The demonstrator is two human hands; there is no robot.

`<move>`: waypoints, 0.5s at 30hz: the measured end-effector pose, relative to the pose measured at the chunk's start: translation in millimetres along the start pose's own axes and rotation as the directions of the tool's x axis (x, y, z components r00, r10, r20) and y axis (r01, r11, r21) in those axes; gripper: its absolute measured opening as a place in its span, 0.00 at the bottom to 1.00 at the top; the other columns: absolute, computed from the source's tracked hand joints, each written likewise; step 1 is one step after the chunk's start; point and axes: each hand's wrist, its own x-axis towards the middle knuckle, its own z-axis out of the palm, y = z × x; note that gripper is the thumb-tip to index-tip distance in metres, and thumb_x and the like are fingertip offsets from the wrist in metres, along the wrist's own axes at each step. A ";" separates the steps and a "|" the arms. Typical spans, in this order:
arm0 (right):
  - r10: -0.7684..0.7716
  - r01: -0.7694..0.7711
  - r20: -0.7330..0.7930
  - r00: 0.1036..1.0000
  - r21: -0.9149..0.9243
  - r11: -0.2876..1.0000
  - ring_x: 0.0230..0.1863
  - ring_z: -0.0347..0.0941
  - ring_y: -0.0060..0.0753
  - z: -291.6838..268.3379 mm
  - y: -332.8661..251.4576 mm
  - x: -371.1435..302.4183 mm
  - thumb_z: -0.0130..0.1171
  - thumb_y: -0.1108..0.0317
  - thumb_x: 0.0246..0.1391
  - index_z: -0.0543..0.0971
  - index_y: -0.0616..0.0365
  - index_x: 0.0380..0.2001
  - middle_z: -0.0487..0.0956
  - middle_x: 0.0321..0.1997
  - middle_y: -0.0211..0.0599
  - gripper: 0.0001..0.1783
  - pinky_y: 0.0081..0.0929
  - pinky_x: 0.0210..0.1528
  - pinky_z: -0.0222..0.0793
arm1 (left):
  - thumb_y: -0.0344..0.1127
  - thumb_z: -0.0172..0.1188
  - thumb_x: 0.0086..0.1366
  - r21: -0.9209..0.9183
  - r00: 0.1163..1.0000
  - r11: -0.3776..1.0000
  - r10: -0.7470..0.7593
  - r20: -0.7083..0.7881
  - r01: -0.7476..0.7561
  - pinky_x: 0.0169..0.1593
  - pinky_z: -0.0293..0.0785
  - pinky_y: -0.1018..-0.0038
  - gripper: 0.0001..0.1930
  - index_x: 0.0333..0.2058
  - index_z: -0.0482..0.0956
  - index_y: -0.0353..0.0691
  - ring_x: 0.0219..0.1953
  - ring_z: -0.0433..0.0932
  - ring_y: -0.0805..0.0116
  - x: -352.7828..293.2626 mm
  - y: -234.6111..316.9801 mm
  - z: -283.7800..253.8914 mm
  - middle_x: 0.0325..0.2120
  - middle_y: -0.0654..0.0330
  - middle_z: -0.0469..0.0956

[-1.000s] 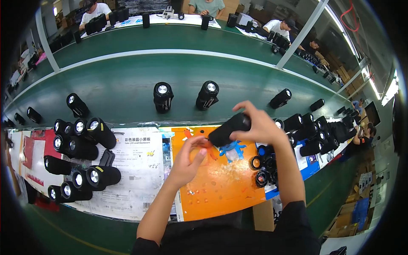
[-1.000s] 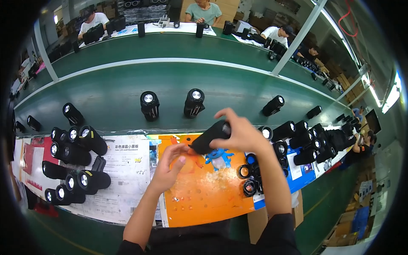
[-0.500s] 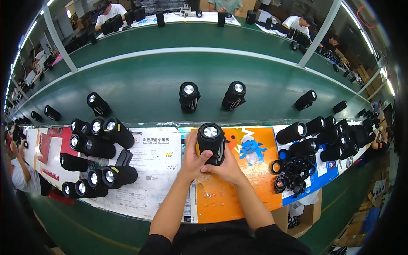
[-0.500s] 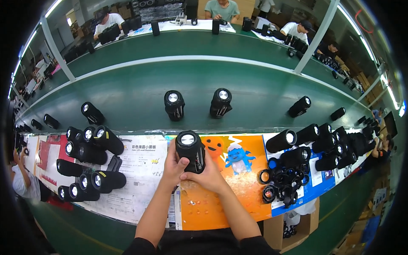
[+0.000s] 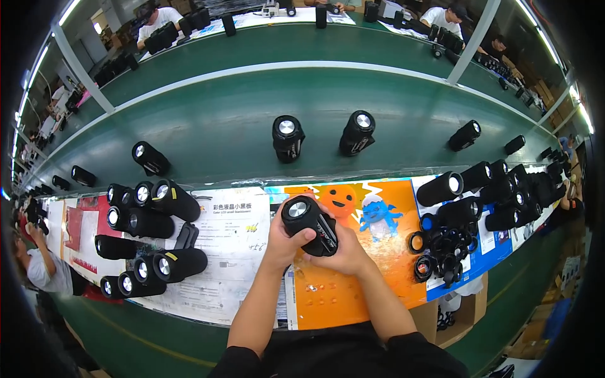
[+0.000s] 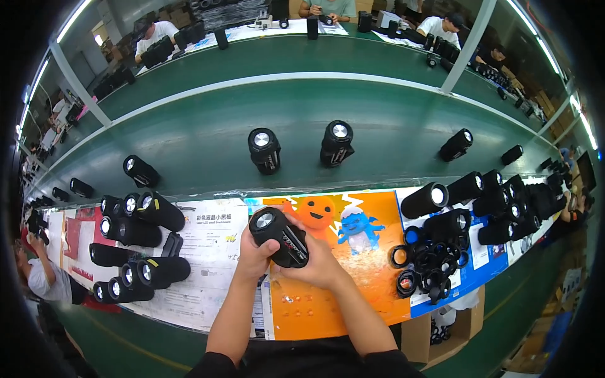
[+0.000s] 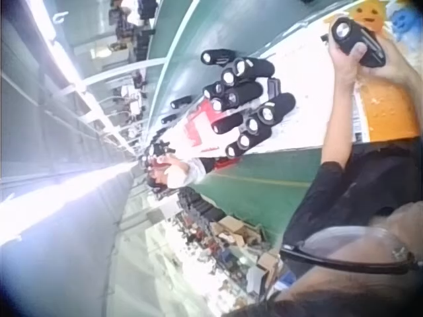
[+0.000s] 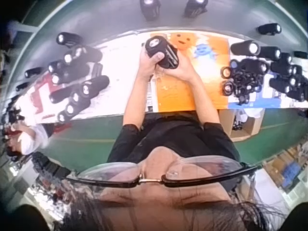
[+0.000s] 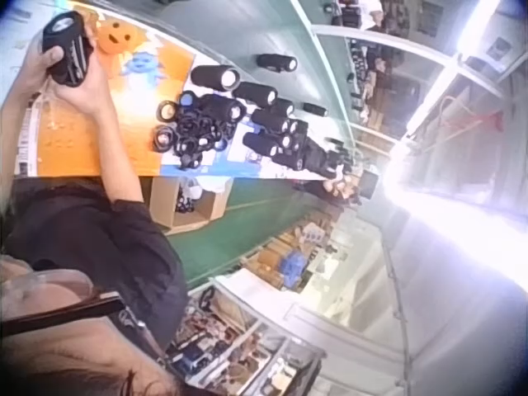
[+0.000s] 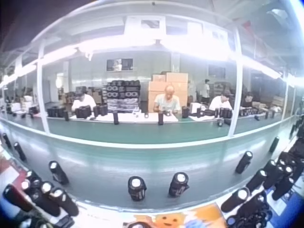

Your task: The person assembles black cylindrical electronic devices by hand, attaching plastic rings, rubber seals, and components to them at a factory workbench.

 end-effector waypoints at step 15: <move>-0.078 0.050 -0.116 0.990 -0.229 0.972 0.50 0.91 0.43 26.7 -3.4 -8.3 0.87 0.57 0.46 0.74 0.67 0.64 0.89 0.50 0.50 0.47 0.36 0.56 0.85 | 0.64 0.86 0.54 -0.373 0.996 0.926 -0.035 0.079 0.062 0.58 0.88 0.57 0.49 0.62 0.76 0.35 0.52 0.88 0.52 -0.2 -3.6 -18.3 0.49 0.50 0.84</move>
